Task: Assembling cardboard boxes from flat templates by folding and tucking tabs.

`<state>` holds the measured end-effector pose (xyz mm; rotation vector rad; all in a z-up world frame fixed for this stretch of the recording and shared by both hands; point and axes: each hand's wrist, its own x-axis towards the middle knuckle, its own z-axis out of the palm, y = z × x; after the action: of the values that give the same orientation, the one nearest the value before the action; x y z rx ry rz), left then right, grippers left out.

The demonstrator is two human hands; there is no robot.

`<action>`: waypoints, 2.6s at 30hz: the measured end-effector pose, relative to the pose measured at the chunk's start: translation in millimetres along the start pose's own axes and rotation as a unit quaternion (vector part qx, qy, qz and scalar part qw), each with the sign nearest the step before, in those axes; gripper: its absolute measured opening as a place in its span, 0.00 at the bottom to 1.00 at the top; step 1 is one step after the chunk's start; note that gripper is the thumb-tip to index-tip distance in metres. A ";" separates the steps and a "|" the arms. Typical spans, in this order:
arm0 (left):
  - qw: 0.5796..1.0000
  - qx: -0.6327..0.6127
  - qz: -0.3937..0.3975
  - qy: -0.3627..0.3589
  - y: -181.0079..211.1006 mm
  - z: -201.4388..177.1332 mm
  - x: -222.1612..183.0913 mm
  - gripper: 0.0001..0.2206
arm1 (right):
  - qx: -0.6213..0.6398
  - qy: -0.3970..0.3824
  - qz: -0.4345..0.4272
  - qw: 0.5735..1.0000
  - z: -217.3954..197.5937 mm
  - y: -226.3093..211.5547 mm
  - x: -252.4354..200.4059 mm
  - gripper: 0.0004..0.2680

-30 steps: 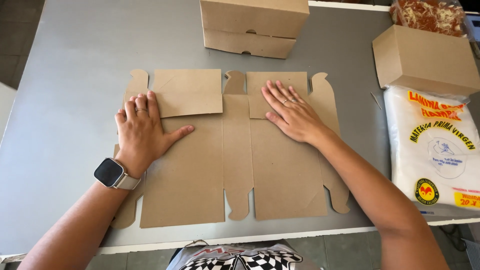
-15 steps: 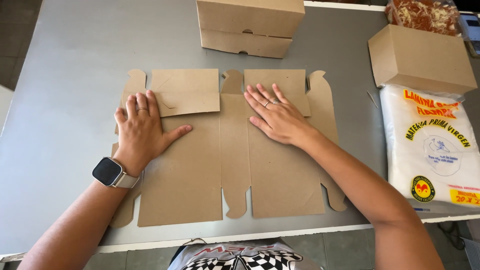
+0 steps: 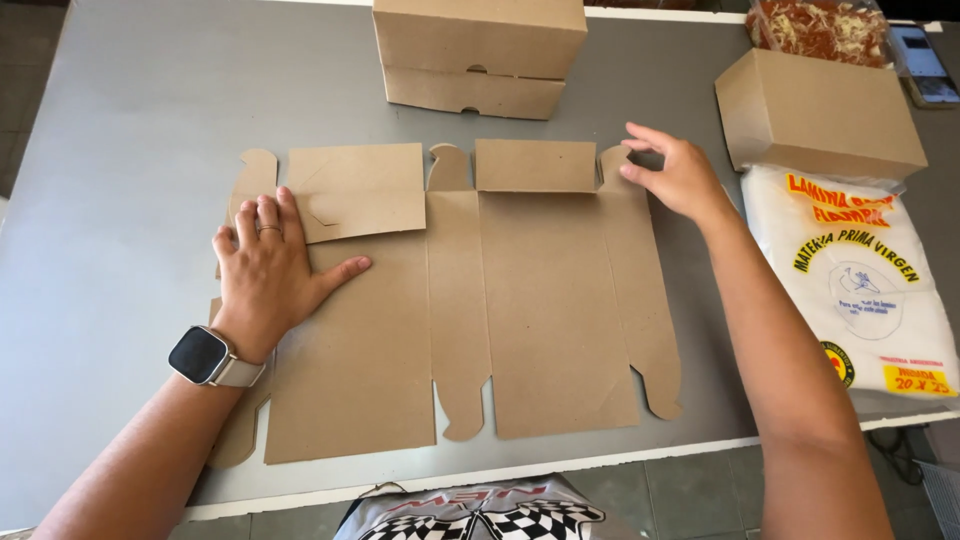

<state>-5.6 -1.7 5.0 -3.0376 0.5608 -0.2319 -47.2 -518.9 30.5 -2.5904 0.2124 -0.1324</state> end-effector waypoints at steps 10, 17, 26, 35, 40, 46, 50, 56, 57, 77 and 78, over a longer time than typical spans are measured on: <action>1.000 -0.015 -0.003 0.005 0.1 -0.4 1.0 0.57 | -0.193 0.172 -0.243 0.935 19.7 12.6 -16.9 0.03; 1.000 -0.009 -0.009 0.000 1.2 -0.7 -0.9 0.57 | -0.108 -0.020 -0.131 0.985 15.0 -41.0 -69.5 0.07; 1.000 -0.018 -0.016 -0.001 -1.7 3.1 -0.2 0.58 | -0.190 -0.042 -0.112 0.974 19.7 -30.7 -96.2 0.21; 0.994 -0.064 0.050 0.078 10.2 -23.7 -13.0 0.52 | -0.293 0.096 -0.088 0.947 9.8 -77.9 -144.3 0.39; 0.952 0.078 0.254 0.152 23.7 -55.1 -63.8 0.53 | -0.308 -0.093 -0.309 0.895 30.4 -112.7 -192.9 0.40; 0.919 0.077 0.383 0.052 12.2 -15.9 -124.9 0.61 | -0.295 -0.112 -0.406 0.858 57.3 -110.3 -214.9 0.38; 0.904 0.009 0.426 0.035 5.4 -19.6 -130.1 0.42 | -0.209 -0.147 -0.397 0.882 57.0 -102.3 -210.0 0.24; 0.879 -0.048 0.470 -0.064 0.1 -24.4 -111.4 0.36 | -0.094 -0.367 -0.145 0.914 24.9 -142.5 -190.5 0.17; 0.868 -0.042 0.491 -0.053 -0.3 -25.6 -104.6 0.35 | -0.089 -0.380 -0.124 0.913 21.9 -143.3 -186.3 0.17; 0.940 -0.040 0.333 0.067 84.6 -15.7 -62.5 0.30 | -0.171 -0.080 -0.280 0.941 114.8 -163.5 -150.9 0.27; 0.936 -0.086 0.337 0.057 91.0 -15.2 -63.4 0.30 | -0.167 -0.081 -0.311 0.932 119.1 -166.9 -149.5 0.28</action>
<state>-98.5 -64.2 4.9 -2.7693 1.6460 -0.3348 -157.1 -291.3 7.6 -2.8943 -0.7135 -0.1116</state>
